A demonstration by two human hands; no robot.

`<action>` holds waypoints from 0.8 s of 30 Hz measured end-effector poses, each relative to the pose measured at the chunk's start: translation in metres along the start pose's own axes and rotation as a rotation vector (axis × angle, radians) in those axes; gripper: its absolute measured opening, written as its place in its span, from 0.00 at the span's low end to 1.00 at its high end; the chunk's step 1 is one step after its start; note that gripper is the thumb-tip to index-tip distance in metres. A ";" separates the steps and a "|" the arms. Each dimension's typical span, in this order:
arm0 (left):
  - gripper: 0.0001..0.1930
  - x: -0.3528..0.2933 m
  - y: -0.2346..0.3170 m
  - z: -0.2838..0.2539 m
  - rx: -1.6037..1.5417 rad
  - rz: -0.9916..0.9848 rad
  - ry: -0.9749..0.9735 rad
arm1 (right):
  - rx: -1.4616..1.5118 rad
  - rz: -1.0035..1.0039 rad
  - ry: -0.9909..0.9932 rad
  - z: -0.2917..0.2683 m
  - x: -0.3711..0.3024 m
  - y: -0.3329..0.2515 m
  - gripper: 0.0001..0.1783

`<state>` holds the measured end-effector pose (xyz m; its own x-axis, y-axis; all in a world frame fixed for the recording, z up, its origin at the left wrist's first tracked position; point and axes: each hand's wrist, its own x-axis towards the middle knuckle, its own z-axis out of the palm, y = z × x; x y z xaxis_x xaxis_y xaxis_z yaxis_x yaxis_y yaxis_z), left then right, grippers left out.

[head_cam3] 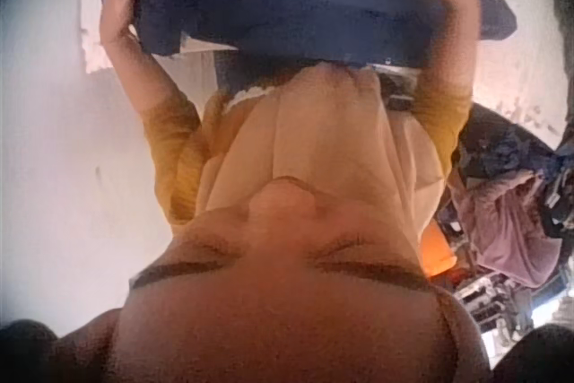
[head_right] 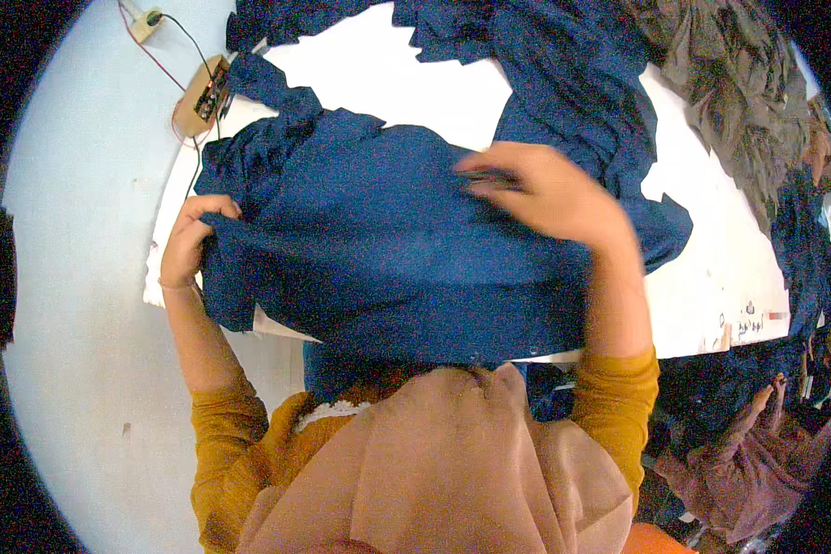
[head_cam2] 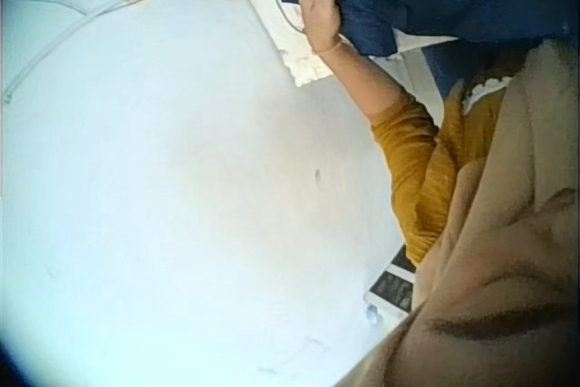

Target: The person inspects a dark blue shirt by hand, turning it over and checking seams, buttons, and fabric areas on a white worktable. The person repeatedly manipulates the same shirt without using tools.

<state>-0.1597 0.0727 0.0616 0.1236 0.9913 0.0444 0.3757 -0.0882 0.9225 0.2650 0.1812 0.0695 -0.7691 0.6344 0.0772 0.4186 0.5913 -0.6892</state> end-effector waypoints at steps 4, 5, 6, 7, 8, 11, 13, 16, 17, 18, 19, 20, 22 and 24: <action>0.10 0.003 0.018 0.010 0.033 0.091 0.047 | -0.020 -0.396 0.003 0.065 0.079 -0.040 0.20; 0.10 0.006 0.025 0.011 0.063 0.077 -0.002 | 0.033 -0.470 0.003 0.077 0.092 -0.046 0.21; 0.09 0.007 0.030 0.011 0.094 0.056 -0.047 | 0.135 -0.396 -0.131 0.085 0.103 -0.058 0.21; 0.09 0.008 0.036 0.012 0.122 0.043 -0.094 | 0.233 -0.319 -0.261 0.087 0.110 -0.069 0.21; 0.07 0.005 0.044 0.017 0.086 -0.018 -0.070 | 0.299 -0.362 -0.255 0.093 0.116 -0.072 0.20; 0.06 0.003 0.044 0.042 0.331 0.318 0.195 | 0.481 -0.376 -0.283 0.099 0.118 -0.076 0.18; 0.05 -0.004 0.044 0.047 0.242 0.284 0.222 | 0.573 -0.230 -0.374 0.086 0.111 -0.084 0.17; 0.03 -0.013 0.028 0.046 -0.101 0.264 0.263 | 0.413 -0.391 -0.351 0.073 0.091 -0.080 0.19; 0.03 -0.013 0.022 0.046 -0.199 0.238 0.237 | 0.398 -0.374 -0.325 0.070 0.083 -0.071 0.18; 0.03 -0.014 0.016 0.045 -0.296 0.210 0.215 | 0.321 -0.305 -0.337 0.059 0.073 -0.069 0.18; 0.03 -0.015 0.013 0.043 -0.393 0.181 0.191 | 0.362 -0.338 -0.311 0.058 0.065 -0.056 0.17; 0.05 -0.017 0.017 0.050 -0.435 0.159 0.256 | 0.352 -0.244 -0.329 0.046 0.053 -0.058 0.15; 0.07 -0.021 0.011 0.045 -0.493 0.203 0.241 | 0.346 -0.187 -0.249 0.037 0.033 -0.046 0.18; 0.09 -0.023 0.007 0.041 -0.531 0.234 0.228 | 0.399 -0.076 -0.158 0.027 0.010 -0.038 0.16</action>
<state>-0.1220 0.0456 0.0516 -0.0739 0.9527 0.2948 -0.1532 -0.3030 0.9406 0.2280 0.1514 0.0771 -0.8680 0.4942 0.0491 0.1622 0.3754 -0.9126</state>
